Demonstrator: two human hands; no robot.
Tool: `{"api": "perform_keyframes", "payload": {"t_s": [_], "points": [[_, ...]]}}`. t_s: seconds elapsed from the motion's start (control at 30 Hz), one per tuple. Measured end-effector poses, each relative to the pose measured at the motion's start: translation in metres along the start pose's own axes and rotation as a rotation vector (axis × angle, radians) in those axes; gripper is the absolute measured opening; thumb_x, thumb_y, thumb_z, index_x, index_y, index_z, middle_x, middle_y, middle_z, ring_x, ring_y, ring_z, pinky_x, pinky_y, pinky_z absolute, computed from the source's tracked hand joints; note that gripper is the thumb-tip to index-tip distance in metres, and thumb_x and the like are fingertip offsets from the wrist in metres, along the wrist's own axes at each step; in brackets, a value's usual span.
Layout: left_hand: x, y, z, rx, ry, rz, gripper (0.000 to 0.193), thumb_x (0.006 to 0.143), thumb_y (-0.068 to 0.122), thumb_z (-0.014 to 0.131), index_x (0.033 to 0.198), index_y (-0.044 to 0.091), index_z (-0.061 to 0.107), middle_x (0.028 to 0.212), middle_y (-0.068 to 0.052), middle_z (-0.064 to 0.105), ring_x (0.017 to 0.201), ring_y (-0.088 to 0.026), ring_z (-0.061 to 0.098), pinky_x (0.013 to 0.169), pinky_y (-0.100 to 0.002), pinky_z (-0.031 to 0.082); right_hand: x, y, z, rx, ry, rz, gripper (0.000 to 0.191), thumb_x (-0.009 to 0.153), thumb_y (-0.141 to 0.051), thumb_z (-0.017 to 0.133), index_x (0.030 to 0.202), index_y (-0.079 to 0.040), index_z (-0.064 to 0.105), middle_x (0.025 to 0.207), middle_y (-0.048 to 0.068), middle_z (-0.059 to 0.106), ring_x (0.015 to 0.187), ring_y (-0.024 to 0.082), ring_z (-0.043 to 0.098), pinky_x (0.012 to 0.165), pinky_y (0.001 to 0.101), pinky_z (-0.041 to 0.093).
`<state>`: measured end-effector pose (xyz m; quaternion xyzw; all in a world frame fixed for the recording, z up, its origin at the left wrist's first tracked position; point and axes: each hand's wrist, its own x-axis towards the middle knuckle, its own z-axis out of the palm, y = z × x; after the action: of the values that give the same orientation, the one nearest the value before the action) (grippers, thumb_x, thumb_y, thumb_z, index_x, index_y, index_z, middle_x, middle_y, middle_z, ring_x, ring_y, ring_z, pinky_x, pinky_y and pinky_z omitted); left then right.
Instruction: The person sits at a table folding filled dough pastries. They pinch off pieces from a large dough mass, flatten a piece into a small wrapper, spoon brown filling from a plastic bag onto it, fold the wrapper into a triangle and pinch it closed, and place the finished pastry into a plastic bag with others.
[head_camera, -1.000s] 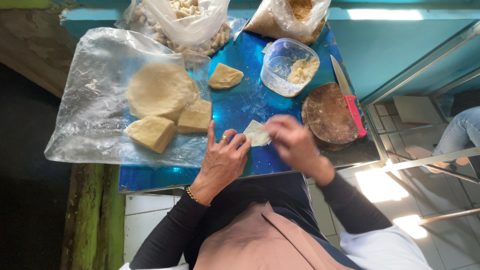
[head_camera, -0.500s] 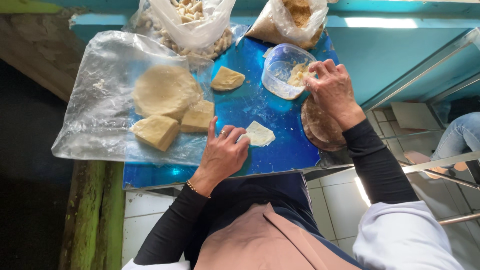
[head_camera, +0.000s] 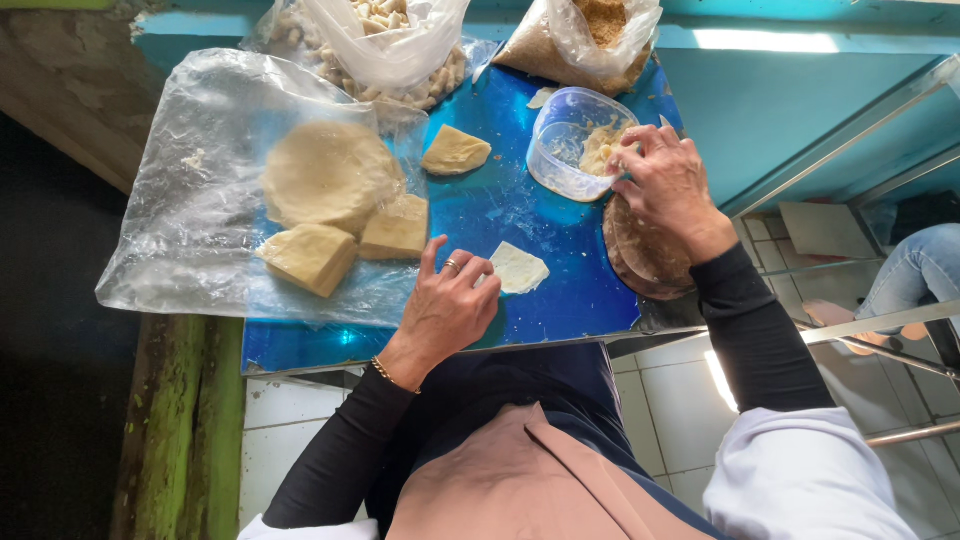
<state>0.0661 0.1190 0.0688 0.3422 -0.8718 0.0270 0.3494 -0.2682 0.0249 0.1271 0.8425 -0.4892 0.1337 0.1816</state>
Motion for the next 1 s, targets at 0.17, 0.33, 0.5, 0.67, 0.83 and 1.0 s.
{"api": "perform_keyframes", "payload": {"t_s": [0.17, 0.33, 0.5, 0.67, 0.83, 1.0], "points": [[0.001, 0.0, -0.002, 0.001, -0.007, -0.004, 0.008, 0.086, 0.011, 0.072, 0.085, 0.012, 0.064, 0.094, -0.001, 0.063, 0.097, -0.022, 0.063, 0.112, -0.054, 0.037, 0.004, -0.005, 0.002, -0.165, -0.012, -0.084, 0.019, 0.083, -0.024, 0.083, 0.097, -0.017, 0.072, 0.124, -0.003, 0.062, 0.116, 0.021, 0.057, 0.09, 0.0391, 0.047], [0.003, 0.001, -0.004, 0.02, 0.025, 0.002, 0.008, 0.085, 0.012, 0.071, 0.085, 0.011, 0.063, 0.095, -0.003, 0.063, 0.097, -0.024, 0.062, 0.11, -0.054, 0.037, 0.006, -0.008, -0.009, -0.065, -0.058, -0.004, 0.025, 0.081, -0.02, 0.085, 0.097, -0.01, 0.069, 0.125, 0.002, 0.06, 0.115, 0.025, 0.058, 0.088, 0.0409, 0.047], [0.002, 0.002, -0.006, 0.018, 0.024, 0.0, 0.007, 0.084, 0.012, 0.071, 0.084, 0.011, 0.064, 0.09, -0.004, 0.062, 0.093, -0.024, 0.062, 0.108, -0.052, 0.039, -0.004, -0.029, -0.024, 0.588, -0.012, 0.165, 0.03, 0.083, 0.003, 0.066, 0.11, -0.011, 0.071, 0.127, 0.008, 0.058, 0.121, 0.026, 0.061, 0.1, 0.0387, 0.055], [0.001, 0.003, -0.009, -0.032, 0.029, 0.017, 0.007, 0.084, 0.013, 0.071, 0.084, 0.009, 0.065, 0.089, -0.004, 0.062, 0.092, -0.023, 0.063, 0.107, -0.048, 0.04, -0.021, -0.094, -0.005, 0.82, -0.151, 0.027, 0.057, 0.079, 0.013, 0.057, 0.125, -0.017, 0.073, 0.122, 0.01, 0.062, 0.119, 0.03, 0.059, 0.1, 0.039, 0.052], [0.002, 0.003, -0.011, -0.063, 0.03, -0.012, 0.008, 0.084, 0.013, 0.072, 0.082, 0.009, 0.064, 0.088, -0.004, 0.061, 0.092, -0.023, 0.063, 0.106, -0.048, 0.041, -0.023, -0.12, 0.011, 0.583, -0.159, -0.086, 0.073, 0.072, 0.01, 0.057, 0.135, -0.026, 0.07, 0.118, 0.007, 0.061, 0.106, 0.028, 0.058, 0.089, 0.0403, 0.047], [0.0, 0.004, -0.01, -0.047, 0.028, -0.047, 0.011, 0.083, 0.015, 0.073, 0.078, 0.011, 0.064, 0.086, -0.003, 0.061, 0.091, -0.024, 0.062, 0.104, -0.049, 0.041, -0.026, -0.121, 0.01, 0.127, -0.043, -0.199, 0.058, 0.085, -0.006, 0.065, 0.136, -0.032, 0.068, 0.109, 0.0, 0.058, 0.099, 0.021, 0.055, 0.079, 0.0374, 0.041]]}}
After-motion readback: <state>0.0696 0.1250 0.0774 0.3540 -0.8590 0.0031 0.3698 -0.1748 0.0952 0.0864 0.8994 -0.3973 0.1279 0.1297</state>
